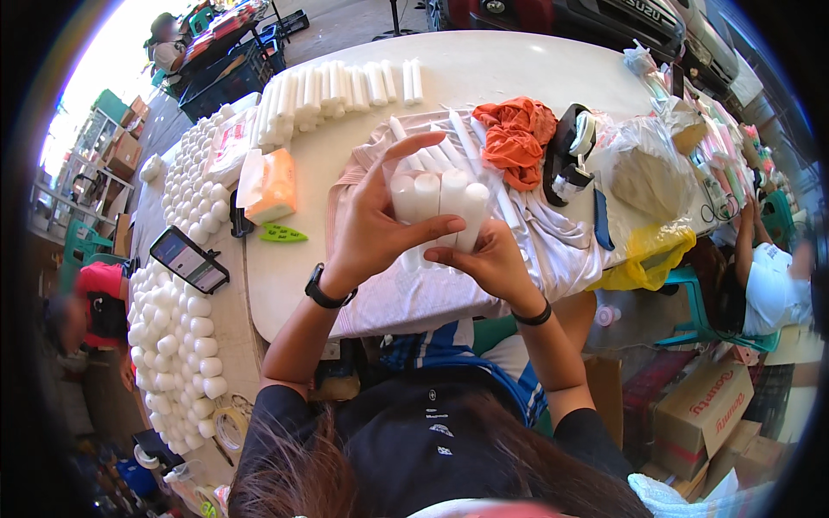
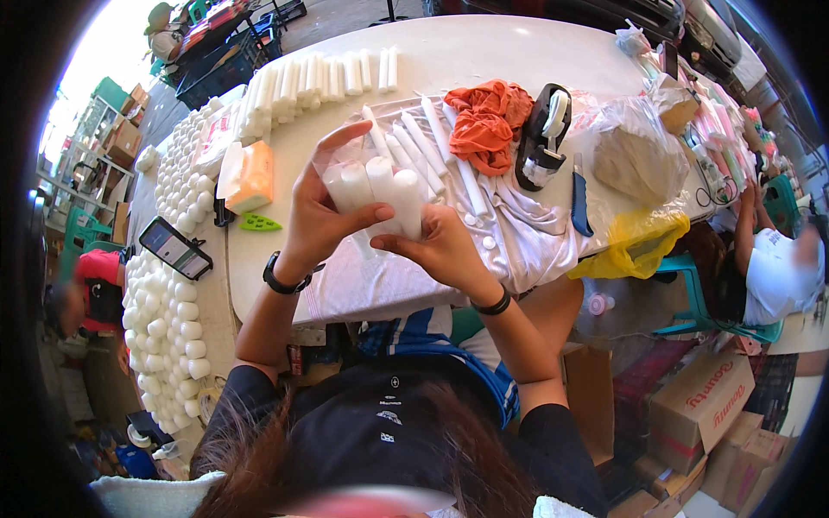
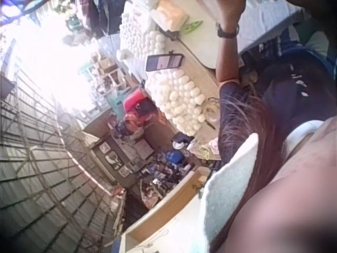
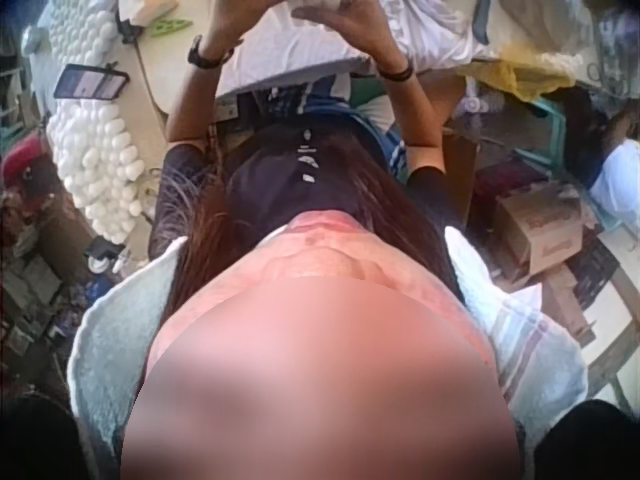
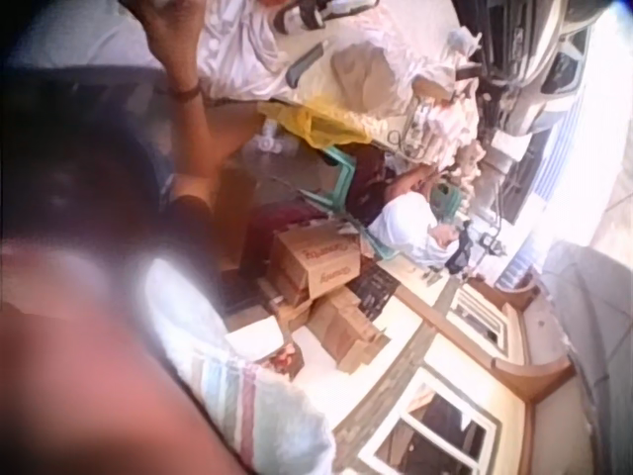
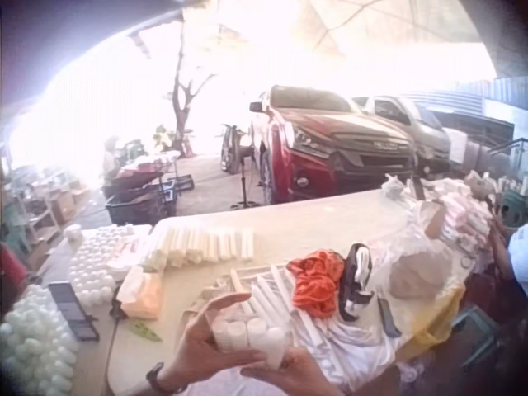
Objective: The person repeatedly picks up white foam cylinders, rolls them on a table, and arranges them in rows. They also handle a small orange fabric piece and a blue plastic tool, placing items on a light-colored cloth covering the table.
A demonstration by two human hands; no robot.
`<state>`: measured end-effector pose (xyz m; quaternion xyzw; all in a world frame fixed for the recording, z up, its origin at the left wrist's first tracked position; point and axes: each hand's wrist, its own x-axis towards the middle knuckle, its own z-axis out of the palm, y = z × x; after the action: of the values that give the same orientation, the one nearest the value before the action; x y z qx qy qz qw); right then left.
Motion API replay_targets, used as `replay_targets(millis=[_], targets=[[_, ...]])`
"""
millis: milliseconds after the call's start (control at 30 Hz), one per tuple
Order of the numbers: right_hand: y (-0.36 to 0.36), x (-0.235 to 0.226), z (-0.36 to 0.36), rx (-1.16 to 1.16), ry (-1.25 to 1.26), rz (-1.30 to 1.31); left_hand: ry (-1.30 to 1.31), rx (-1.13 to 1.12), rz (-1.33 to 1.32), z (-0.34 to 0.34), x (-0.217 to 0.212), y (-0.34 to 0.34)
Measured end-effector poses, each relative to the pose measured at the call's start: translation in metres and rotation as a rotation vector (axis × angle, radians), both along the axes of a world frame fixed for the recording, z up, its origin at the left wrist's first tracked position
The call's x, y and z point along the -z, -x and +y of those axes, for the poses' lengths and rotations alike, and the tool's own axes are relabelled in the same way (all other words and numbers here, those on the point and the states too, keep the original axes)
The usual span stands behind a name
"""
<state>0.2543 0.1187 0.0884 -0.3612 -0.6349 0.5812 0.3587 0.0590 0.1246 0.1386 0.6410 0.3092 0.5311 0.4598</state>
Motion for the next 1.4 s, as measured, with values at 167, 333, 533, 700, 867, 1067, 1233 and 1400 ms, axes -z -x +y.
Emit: replay_targets(millis=[167,333,533,700,867,1067,1233,1400], targets=[[-0.005,0.012,0.001,-0.114,-0.043,0.189,-0.020,-0.095,0.046,-0.004,0.000,0.003],[-0.008,0.019,0.003,-0.209,-0.058,0.266,-0.145,-0.135,0.158,-0.005,0.001,0.009],[0.003,0.025,-0.008,-0.080,-0.114,0.244,-0.092,-0.158,0.088,-0.011,-0.001,0.012],[0.016,0.029,-0.012,0.119,-0.053,0.307,-0.018,-0.191,0.000,-0.015,-0.005,0.005],[0.023,0.025,-0.027,0.225,-0.054,0.366,0.018,-0.136,-0.017,-0.017,-0.009,0.004],[0.016,0.017,-0.040,0.126,-0.165,0.291,-0.193,-0.285,0.161,-0.032,-0.008,0.004],[-0.004,0.021,-0.048,-0.223,-0.056,0.321,-0.194,-0.212,0.118,-0.051,-0.009,0.008],[-0.006,0.024,-0.053,-0.223,-0.076,0.213,-0.009,-0.116,-0.063,-0.059,-0.011,0.010]])
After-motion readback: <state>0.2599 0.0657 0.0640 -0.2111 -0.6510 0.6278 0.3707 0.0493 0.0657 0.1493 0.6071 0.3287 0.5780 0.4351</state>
